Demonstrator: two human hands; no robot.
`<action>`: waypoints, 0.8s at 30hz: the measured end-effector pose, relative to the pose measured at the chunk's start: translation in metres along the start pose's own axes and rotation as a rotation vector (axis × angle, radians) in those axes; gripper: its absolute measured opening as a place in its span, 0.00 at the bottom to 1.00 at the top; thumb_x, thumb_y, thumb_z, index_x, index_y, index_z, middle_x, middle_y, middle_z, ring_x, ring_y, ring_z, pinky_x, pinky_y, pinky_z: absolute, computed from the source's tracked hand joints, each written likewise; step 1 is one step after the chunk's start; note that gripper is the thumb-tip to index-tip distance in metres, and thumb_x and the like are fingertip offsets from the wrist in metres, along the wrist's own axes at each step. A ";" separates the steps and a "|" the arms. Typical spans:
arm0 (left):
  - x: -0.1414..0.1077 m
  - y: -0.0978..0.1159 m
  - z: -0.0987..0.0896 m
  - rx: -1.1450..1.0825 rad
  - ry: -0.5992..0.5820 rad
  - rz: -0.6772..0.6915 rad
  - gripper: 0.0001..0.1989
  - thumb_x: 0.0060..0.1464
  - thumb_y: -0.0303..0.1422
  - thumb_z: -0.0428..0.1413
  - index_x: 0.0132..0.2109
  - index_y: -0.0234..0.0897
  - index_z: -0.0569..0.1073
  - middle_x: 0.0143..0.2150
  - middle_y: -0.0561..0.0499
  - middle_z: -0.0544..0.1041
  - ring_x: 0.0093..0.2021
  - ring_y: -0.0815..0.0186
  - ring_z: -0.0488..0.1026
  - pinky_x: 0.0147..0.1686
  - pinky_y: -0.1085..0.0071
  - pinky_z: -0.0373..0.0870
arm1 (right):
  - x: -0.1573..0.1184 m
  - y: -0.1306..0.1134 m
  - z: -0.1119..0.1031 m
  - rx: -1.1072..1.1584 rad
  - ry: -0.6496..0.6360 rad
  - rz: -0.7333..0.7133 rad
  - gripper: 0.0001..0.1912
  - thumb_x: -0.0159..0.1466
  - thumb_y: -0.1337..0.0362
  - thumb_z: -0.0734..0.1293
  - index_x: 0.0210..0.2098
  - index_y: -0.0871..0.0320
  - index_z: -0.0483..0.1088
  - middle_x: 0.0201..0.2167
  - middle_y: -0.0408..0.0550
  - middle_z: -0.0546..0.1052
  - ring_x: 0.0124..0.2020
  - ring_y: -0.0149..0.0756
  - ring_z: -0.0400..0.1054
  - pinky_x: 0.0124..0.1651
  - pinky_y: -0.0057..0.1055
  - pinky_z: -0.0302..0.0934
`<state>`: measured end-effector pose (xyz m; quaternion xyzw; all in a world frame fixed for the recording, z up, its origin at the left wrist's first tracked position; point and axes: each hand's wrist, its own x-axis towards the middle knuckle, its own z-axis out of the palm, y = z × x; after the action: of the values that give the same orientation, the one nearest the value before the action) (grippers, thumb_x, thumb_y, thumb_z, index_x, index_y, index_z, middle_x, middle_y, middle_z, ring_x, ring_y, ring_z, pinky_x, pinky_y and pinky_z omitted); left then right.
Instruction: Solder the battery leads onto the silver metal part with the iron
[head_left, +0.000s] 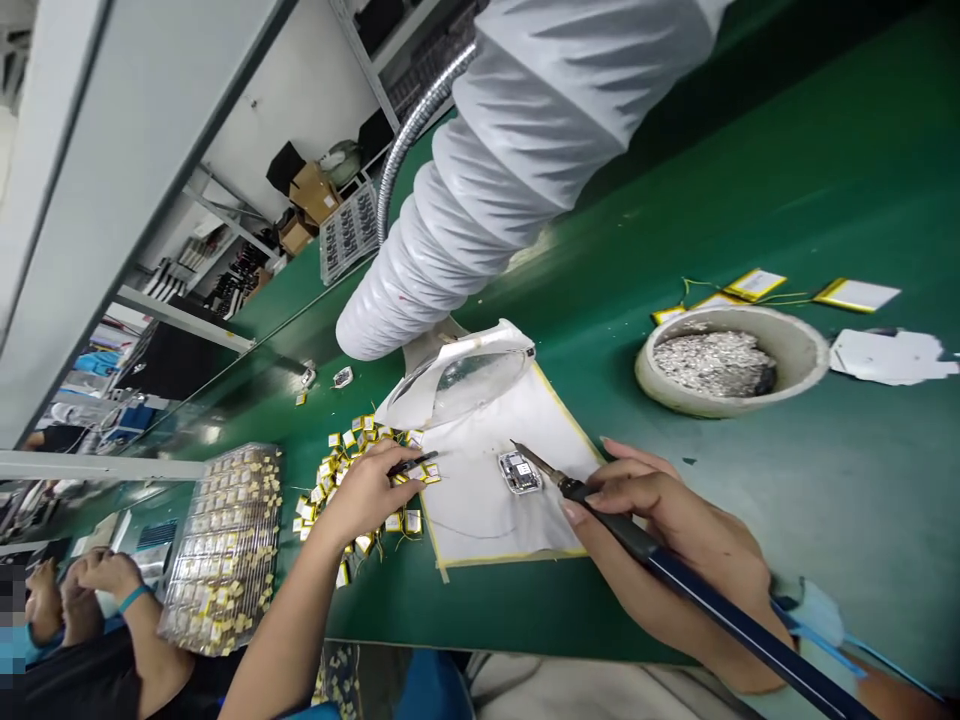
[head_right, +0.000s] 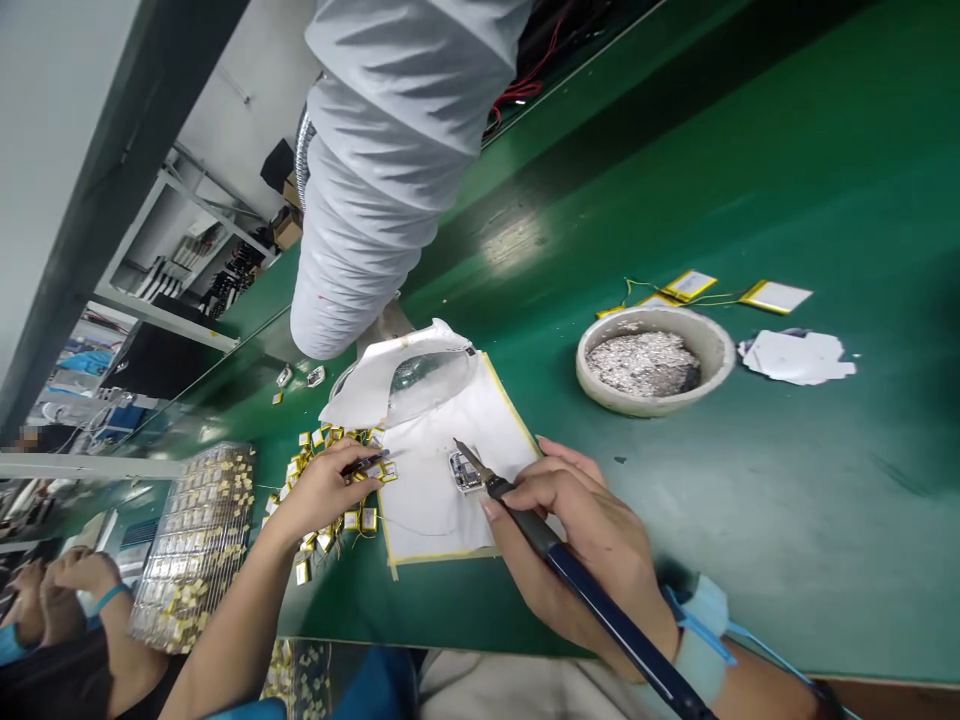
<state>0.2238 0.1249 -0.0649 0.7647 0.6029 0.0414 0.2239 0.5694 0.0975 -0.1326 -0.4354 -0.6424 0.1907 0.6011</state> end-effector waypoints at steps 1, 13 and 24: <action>0.000 0.001 -0.002 -0.020 -0.015 -0.022 0.12 0.67 0.30 0.70 0.56 0.43 0.87 0.49 0.49 0.86 0.49 0.59 0.86 0.51 0.65 0.81 | 0.000 0.000 0.000 0.000 0.003 -0.003 0.11 0.72 0.64 0.76 0.41 0.45 0.70 0.28 0.36 0.81 0.27 0.43 0.83 0.56 0.59 0.89; 0.015 0.052 0.071 -0.449 0.232 -0.098 0.12 0.71 0.45 0.69 0.48 0.41 0.87 0.41 0.50 0.87 0.39 0.61 0.82 0.41 0.67 0.77 | 0.001 0.001 0.003 -0.012 0.037 0.037 0.11 0.72 0.67 0.76 0.42 0.47 0.71 0.30 0.35 0.80 0.29 0.40 0.82 0.62 0.55 0.85; 0.028 0.063 0.056 -0.372 0.576 0.477 0.14 0.85 0.38 0.56 0.64 0.43 0.85 0.50 0.44 0.85 0.51 0.59 0.84 0.49 0.61 0.86 | 0.000 -0.003 0.000 0.041 -0.030 0.214 0.10 0.70 0.66 0.77 0.41 0.46 0.73 0.31 0.34 0.82 0.30 0.40 0.82 0.63 0.56 0.86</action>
<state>0.3069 0.1238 -0.0962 0.7866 0.4289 0.4125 0.1648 0.5683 0.0954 -0.1301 -0.4861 -0.5971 0.2733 0.5767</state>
